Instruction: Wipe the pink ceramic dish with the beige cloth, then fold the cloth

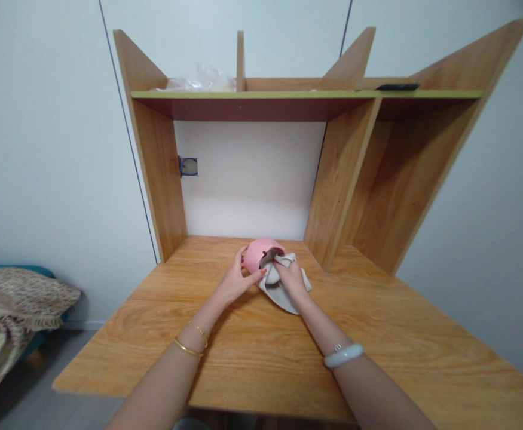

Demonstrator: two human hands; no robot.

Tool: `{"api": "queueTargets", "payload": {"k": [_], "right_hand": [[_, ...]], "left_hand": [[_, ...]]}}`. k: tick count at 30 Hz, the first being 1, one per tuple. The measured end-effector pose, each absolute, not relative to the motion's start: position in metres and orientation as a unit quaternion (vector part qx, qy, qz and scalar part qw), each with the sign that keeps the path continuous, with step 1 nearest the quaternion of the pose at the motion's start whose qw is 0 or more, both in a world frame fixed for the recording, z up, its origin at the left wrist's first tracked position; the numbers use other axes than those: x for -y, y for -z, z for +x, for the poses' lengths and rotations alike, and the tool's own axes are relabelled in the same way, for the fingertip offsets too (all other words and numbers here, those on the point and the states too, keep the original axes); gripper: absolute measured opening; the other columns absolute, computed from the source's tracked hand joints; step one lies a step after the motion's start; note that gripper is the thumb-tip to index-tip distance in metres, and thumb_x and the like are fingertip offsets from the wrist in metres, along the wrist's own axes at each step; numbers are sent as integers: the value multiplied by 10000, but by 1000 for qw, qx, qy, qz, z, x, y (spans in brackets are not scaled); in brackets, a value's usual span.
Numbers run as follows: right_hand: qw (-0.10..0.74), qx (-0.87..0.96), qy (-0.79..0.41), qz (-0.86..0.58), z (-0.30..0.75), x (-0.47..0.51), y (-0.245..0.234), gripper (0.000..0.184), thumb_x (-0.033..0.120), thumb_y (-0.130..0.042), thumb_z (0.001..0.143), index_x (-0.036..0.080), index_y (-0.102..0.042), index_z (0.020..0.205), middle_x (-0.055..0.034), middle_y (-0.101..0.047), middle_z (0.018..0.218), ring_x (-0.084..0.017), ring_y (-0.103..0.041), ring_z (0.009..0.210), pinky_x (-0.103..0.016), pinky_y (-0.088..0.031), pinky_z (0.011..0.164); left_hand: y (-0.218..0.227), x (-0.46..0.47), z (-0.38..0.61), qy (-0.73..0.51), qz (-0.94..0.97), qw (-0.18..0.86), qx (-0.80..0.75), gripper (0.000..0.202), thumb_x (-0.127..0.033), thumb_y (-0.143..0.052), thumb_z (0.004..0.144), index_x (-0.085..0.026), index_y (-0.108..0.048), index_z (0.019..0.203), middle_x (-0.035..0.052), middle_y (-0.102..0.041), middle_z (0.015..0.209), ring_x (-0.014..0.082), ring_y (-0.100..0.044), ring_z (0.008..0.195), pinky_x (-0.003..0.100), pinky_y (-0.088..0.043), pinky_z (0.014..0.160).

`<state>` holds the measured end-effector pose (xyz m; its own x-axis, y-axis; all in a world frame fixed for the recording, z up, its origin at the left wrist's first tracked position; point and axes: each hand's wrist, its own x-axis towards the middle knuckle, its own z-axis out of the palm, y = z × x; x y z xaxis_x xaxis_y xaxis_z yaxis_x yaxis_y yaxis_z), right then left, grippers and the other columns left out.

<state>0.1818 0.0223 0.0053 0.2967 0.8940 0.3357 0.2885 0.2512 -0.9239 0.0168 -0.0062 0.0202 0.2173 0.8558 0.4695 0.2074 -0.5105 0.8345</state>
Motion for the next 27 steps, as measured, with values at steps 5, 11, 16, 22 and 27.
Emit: {"api": "queueTargets", "payload": {"k": [5,11,16,22,27], "right_hand": [[618,495,-354,-498,176,-23,-3,248,387,-582,587,155,-602,673,-18,-632,605,-159,-554,558,-244,-390,508],[574,532,-365,-505,178,-25,-4,205,311,-589,541,151,-623,664,-8,-633,603,-151,-553,553,-247,-399,530],[521,570,-306,-557,186,-30,-2,173,268,-585,557,154,-639,675,-31,-663,661,-177,-598,628,-247,-416,551],[456,618,-178,-615,184,-26,-5,188,310,-604,628,146,-648,708,-74,-675,706,-207,-617,676,-256,-413,559],[429,676,-141,-583,180,-17,-8,124,254,-578,668,159,-641,716,-70,-674,727,-199,-612,709,-235,-395,562]], "left_hand": [[-12,6,26,-520,688,395,-317,651,-406,-680,695,-161,-400,1228,132,-527,1207,206,-527,1072,361,-407,946],[-11,4,26,-544,676,383,-316,617,-397,-718,648,-139,-464,1147,121,-580,1134,200,-557,1015,313,-445,877],[-21,8,18,-494,717,251,-424,566,-484,-676,647,-125,-547,1066,100,-649,972,196,-600,846,286,-475,726],[-34,18,13,-405,742,98,-526,543,-522,-580,704,-141,-581,1091,98,-674,880,223,-624,785,287,-458,656],[-41,21,11,-362,735,69,-568,540,-537,-561,710,-149,-604,1084,110,-682,862,242,-629,802,301,-452,695]]}}
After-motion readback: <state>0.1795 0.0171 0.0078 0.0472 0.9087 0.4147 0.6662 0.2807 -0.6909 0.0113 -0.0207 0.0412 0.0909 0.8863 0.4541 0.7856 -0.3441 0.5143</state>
